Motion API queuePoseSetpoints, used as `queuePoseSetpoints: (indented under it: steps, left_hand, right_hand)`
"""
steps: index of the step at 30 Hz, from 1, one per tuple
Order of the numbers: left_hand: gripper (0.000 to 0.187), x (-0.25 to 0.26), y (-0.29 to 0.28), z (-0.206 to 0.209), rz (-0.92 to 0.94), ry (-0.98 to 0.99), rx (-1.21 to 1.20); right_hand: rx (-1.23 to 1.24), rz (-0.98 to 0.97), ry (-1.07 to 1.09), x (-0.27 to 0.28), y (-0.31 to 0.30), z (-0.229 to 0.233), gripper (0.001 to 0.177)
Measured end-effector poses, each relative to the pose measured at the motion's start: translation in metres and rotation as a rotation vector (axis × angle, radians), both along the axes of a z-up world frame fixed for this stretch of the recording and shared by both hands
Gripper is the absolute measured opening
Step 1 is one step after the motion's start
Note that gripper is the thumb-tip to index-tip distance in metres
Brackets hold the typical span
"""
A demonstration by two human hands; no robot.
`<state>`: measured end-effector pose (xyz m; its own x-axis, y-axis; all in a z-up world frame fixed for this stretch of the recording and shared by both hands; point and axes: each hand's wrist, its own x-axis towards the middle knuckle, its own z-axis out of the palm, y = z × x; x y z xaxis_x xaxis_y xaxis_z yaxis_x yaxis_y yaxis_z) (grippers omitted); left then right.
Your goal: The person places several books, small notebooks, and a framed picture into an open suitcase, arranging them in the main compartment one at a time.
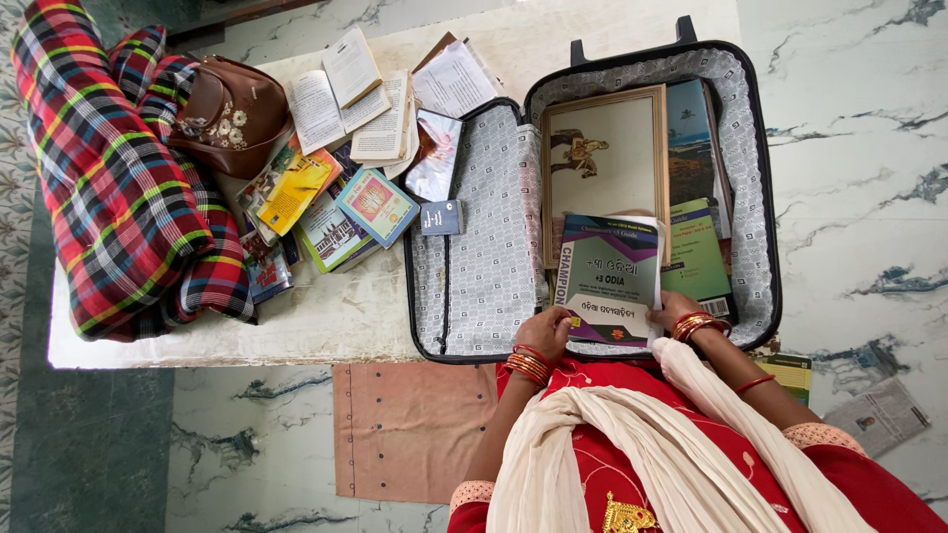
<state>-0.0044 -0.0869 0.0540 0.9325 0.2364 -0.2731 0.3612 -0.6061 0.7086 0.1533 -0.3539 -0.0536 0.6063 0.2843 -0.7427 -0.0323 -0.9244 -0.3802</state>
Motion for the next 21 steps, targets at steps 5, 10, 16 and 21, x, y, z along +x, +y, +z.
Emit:
queuePoseSetpoints:
  steps: [5, 10, 16, 21]
  left_hand:
    - [0.025, -0.002, 0.003, -0.004, -0.038, 0.056, -0.032]
    - [0.026, -0.001, 0.009, -0.014, -0.113, 0.005, -0.129]
    - [0.026, -0.003, 0.028, 0.004, -0.118, 0.099, -0.524]
    - [0.025, -0.009, 0.07, 0.012, -0.057, 0.146, -0.681]
  right_hand:
    - [-0.077, 0.066, -0.027, 0.008, 0.012, 0.006, 0.041]
    - [-0.081, -0.015, -0.261, 0.019, 0.025, 0.018, 0.052]
    - [-0.115, 0.093, -0.269, 0.023, 0.038, 0.034, 0.044]
    - [-0.237, 0.132, -0.101, 0.025, 0.048, 0.064, 0.045]
